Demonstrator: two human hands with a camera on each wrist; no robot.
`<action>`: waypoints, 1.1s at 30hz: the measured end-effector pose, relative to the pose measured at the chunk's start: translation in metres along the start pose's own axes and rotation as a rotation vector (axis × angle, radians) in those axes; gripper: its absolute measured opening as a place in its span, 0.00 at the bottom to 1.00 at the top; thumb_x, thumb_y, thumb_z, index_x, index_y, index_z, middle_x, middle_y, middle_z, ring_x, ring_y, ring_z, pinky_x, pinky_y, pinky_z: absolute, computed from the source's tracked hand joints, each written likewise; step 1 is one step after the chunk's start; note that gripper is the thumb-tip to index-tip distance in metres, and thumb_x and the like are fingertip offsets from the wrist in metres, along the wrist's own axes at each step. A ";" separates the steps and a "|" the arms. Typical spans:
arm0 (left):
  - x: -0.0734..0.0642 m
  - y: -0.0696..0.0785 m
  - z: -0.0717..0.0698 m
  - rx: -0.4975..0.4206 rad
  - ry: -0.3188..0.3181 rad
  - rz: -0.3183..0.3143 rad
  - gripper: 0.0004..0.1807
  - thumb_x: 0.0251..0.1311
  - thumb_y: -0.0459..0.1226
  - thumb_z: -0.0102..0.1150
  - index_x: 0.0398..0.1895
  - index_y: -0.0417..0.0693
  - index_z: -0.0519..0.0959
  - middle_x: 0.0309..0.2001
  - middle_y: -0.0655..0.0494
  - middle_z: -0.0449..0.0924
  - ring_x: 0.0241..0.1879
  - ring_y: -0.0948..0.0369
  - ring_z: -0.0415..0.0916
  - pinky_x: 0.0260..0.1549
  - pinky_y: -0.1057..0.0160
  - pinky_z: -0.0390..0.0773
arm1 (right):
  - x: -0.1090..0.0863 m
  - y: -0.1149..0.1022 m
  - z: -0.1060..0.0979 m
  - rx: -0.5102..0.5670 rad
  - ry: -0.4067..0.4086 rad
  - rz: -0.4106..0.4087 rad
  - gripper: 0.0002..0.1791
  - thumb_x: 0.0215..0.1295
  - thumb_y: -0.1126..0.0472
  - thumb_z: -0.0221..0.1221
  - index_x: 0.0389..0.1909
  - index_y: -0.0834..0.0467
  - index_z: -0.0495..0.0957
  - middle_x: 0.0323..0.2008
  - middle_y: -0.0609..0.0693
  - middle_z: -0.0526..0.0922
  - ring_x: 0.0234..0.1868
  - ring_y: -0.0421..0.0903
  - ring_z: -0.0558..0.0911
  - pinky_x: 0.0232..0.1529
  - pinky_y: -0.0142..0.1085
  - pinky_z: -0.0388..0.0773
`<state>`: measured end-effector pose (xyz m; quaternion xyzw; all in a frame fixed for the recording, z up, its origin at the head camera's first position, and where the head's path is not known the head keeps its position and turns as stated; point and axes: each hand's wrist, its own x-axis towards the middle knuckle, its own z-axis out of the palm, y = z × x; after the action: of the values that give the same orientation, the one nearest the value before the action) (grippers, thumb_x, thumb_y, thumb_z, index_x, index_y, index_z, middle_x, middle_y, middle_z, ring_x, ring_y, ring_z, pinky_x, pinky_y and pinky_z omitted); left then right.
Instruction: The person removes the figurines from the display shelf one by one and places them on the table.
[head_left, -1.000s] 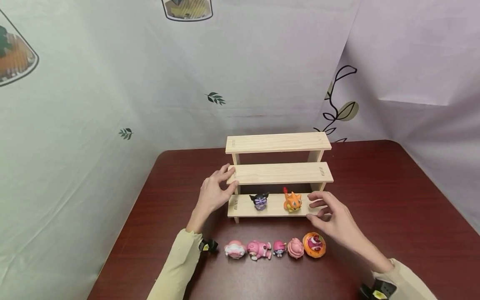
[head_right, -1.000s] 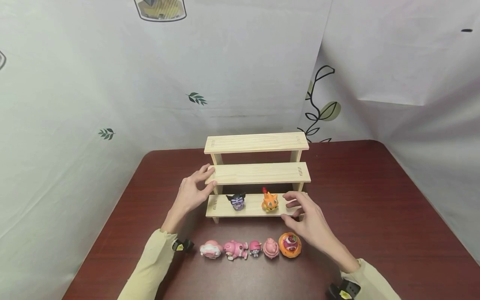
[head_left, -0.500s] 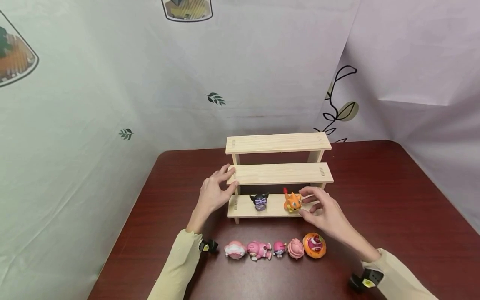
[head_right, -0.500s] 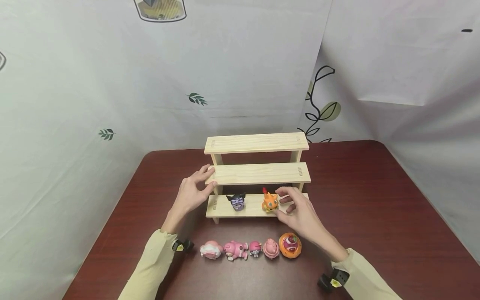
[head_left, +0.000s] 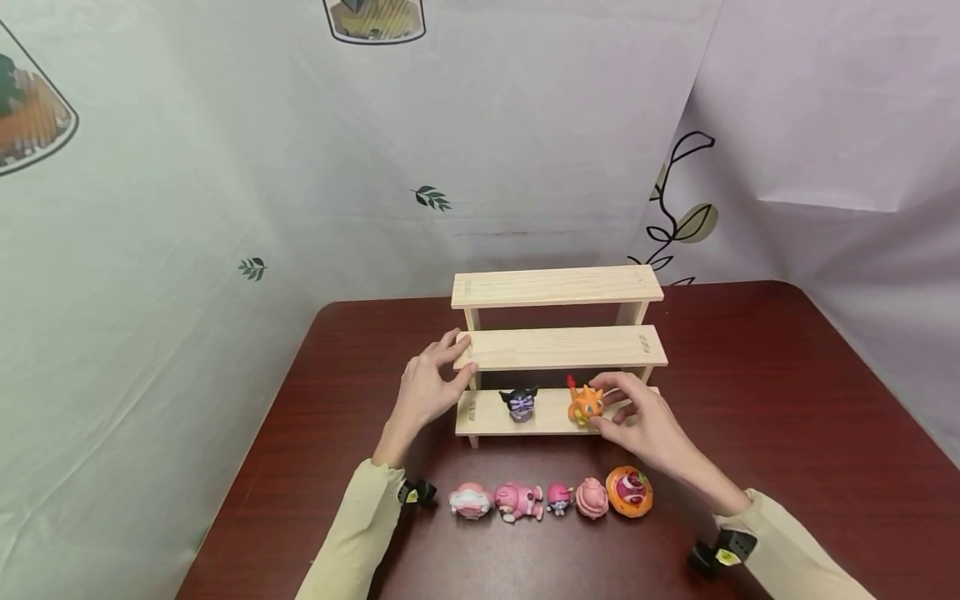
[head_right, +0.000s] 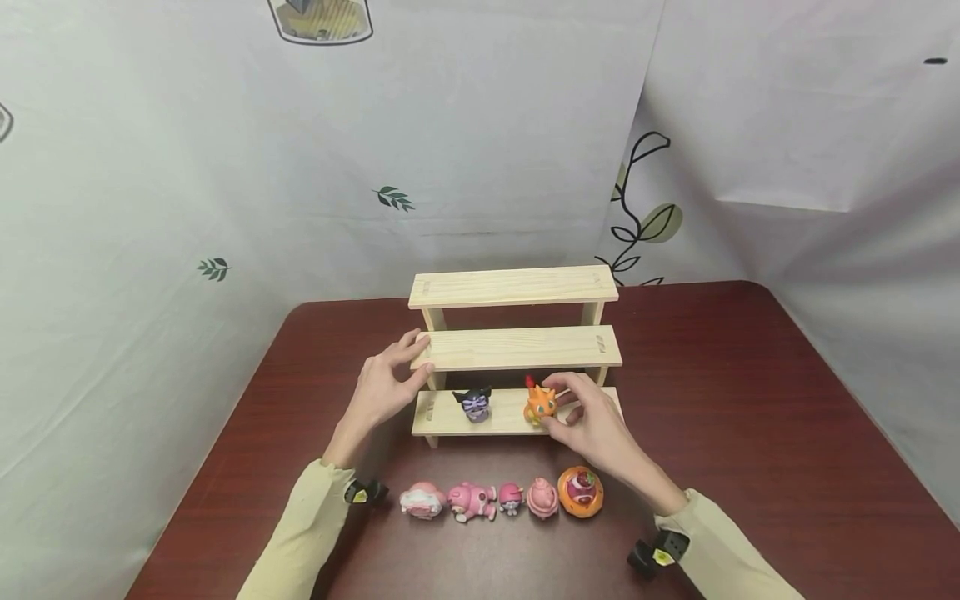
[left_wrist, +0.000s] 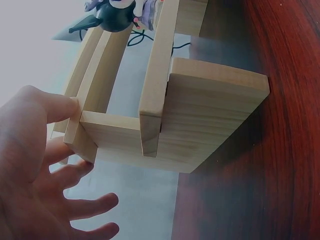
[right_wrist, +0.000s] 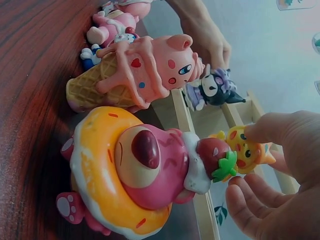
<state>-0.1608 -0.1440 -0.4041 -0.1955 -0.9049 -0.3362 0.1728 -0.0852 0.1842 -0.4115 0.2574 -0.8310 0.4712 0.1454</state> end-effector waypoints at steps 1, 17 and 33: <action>0.000 0.000 0.000 0.000 0.000 0.002 0.26 0.61 0.45 0.64 0.62 0.48 0.81 0.64 0.49 0.75 0.60 0.45 0.74 0.48 0.42 0.75 | 0.000 0.000 0.000 0.000 -0.002 -0.002 0.26 0.49 0.77 0.71 0.51 0.63 0.76 0.45 0.54 0.80 0.37 0.47 0.83 0.31 0.41 0.82; 0.001 0.000 0.001 0.001 0.016 0.022 0.26 0.61 0.45 0.64 0.61 0.47 0.81 0.64 0.48 0.76 0.59 0.45 0.75 0.47 0.42 0.76 | 0.006 -0.002 0.002 -0.008 -0.009 -0.020 0.24 0.50 0.77 0.71 0.48 0.60 0.78 0.41 0.51 0.79 0.34 0.45 0.81 0.29 0.40 0.81; -0.001 -0.001 0.001 -0.003 0.015 0.028 0.26 0.60 0.44 0.65 0.61 0.46 0.81 0.64 0.47 0.76 0.60 0.44 0.75 0.47 0.41 0.76 | 0.004 -0.003 0.005 -0.008 0.013 -0.013 0.24 0.47 0.78 0.70 0.46 0.60 0.78 0.39 0.49 0.79 0.37 0.45 0.79 0.27 0.39 0.79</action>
<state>-0.1608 -0.1441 -0.4052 -0.2057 -0.9002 -0.3367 0.1842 -0.0870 0.1780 -0.4100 0.2590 -0.8303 0.4685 0.1549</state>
